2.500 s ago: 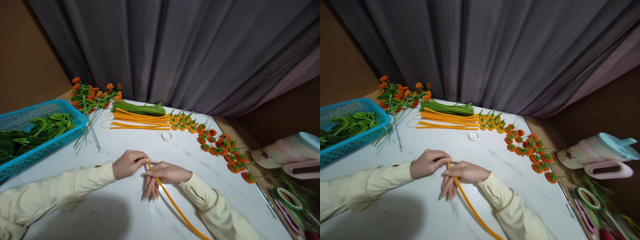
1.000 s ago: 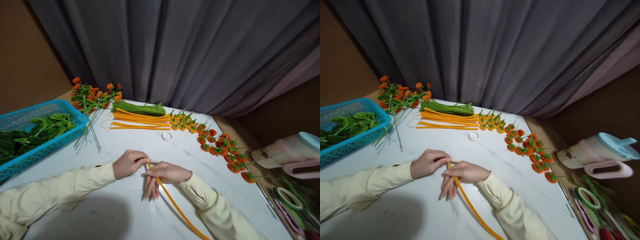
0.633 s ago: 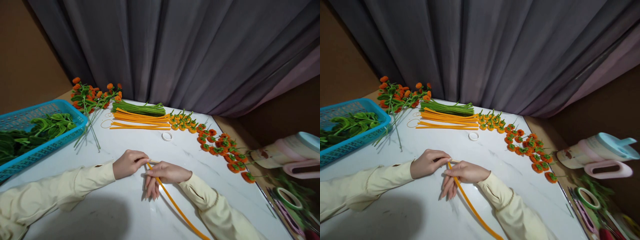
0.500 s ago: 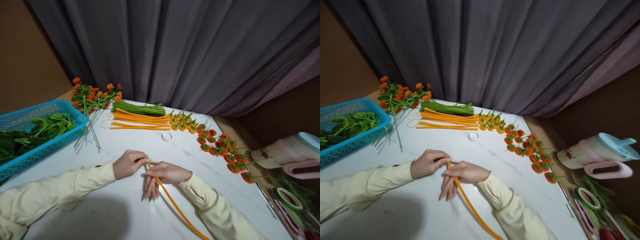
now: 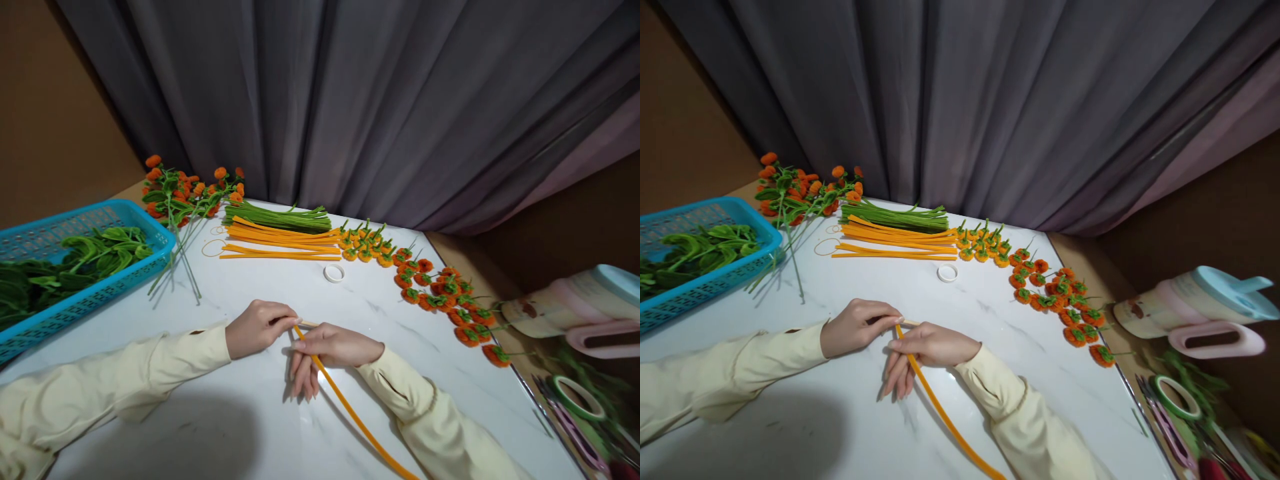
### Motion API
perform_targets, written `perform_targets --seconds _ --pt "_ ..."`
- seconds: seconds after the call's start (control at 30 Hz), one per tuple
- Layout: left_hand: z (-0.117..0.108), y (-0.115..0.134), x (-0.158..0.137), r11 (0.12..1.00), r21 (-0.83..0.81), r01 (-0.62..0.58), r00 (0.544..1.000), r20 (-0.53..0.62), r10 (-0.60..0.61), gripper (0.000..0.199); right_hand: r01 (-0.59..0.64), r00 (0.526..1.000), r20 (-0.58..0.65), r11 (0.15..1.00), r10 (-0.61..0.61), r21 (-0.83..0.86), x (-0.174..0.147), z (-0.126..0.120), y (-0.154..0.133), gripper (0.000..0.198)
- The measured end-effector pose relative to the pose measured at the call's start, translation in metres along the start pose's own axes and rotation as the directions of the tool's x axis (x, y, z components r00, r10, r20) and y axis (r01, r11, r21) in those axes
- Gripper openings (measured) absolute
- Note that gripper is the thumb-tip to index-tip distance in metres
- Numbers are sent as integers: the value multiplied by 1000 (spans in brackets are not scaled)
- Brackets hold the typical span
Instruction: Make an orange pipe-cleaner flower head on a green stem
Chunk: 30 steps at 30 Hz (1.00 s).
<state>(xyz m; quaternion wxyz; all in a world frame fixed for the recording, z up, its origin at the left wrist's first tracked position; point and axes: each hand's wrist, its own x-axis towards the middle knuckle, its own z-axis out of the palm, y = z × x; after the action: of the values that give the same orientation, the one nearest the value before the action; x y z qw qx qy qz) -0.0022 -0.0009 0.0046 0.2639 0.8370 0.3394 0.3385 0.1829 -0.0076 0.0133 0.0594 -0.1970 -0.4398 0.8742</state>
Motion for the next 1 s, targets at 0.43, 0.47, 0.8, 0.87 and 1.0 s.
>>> perform_targets --seconds 0.43,0.47,0.8,0.87,1.0 --pt "0 0 0 1000 -4 2 1000 1 -2 20 8 1000 14 1000 -8 7 0 0 0 44" --pt "0 0 0 1000 -4 3 1000 2 -3 20 3 1000 10 1000 -3 5 0 0 0 44" --pt "-1 1 1 1000 2 -10 1000 1 10 22 -3 1000 1 1000 3 -9 0 -1 0 45" --pt "-1 1 1 1000 -2 -15 1000 -3 15 23 -1 1000 3 1000 1 -12 0 0 0 45" --pt "-1 1 0 1000 -3 -11 1000 -6 11 22 -3 1000 5 1000 3 -8 0 0 0 45"
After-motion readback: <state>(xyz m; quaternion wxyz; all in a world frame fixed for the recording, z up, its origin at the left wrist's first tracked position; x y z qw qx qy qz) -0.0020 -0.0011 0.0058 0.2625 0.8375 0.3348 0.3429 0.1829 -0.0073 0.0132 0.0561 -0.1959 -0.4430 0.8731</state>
